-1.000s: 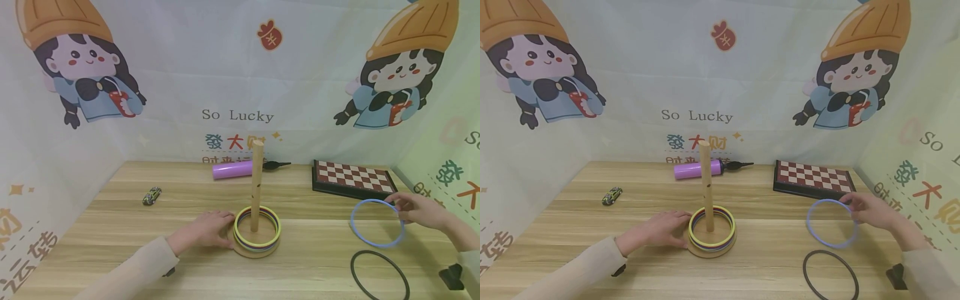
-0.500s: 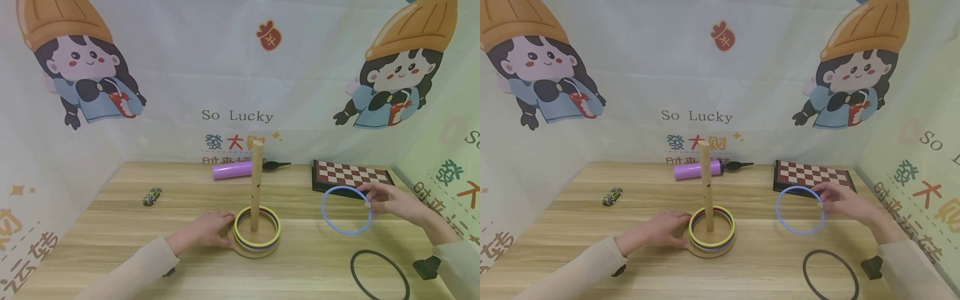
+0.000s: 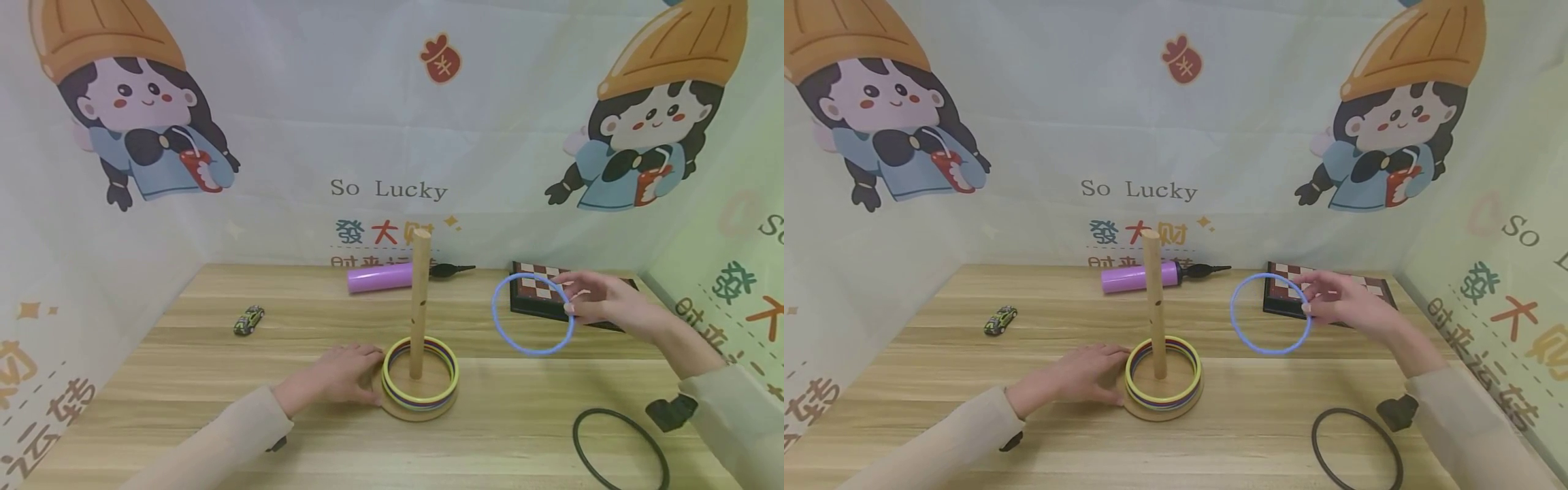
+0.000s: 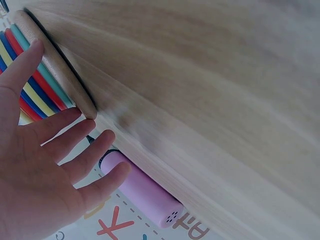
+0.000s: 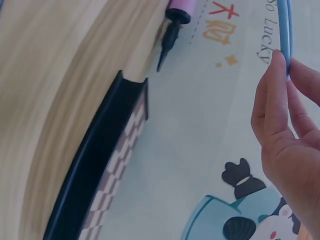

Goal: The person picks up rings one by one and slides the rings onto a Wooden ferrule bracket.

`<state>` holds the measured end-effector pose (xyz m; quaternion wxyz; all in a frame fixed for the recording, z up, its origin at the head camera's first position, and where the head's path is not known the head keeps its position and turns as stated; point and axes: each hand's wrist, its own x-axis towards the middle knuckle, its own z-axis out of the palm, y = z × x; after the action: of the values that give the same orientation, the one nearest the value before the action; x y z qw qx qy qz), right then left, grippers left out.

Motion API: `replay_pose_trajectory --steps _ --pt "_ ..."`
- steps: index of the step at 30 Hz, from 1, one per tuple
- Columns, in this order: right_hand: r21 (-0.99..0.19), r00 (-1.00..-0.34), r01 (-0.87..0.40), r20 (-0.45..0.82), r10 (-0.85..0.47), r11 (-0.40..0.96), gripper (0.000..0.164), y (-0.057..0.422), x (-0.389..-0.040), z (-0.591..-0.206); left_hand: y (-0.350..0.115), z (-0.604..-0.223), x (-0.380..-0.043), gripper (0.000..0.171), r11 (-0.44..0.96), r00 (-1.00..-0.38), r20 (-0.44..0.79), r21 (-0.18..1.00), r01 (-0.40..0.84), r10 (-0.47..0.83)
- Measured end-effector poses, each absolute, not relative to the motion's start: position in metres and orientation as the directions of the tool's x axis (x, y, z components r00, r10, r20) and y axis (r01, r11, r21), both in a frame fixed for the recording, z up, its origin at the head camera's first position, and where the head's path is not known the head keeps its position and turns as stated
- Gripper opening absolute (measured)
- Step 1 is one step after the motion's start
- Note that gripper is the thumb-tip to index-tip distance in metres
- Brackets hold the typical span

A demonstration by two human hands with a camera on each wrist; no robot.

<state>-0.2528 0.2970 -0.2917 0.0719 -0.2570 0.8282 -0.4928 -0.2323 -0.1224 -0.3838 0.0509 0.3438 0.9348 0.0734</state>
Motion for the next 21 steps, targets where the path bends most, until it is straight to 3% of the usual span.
replay_pose_trajectory --steps 12,21 --pt "-0.879 -0.855 -0.354 0.166 -0.491 0.319 0.036 0.269 -0.258 -0.252 -0.122 -0.384 -0.233 0.074 0.759 -0.763 -0.053 0.168 0.629 0.644" --pt "-0.954 -0.856 -0.29 0.222 -0.467 0.079 0.034 0.243 -0.261 -0.23 -0.122 -0.383 -0.231 0.074 0.764 -0.767 -0.063 0.172 0.621 0.638"
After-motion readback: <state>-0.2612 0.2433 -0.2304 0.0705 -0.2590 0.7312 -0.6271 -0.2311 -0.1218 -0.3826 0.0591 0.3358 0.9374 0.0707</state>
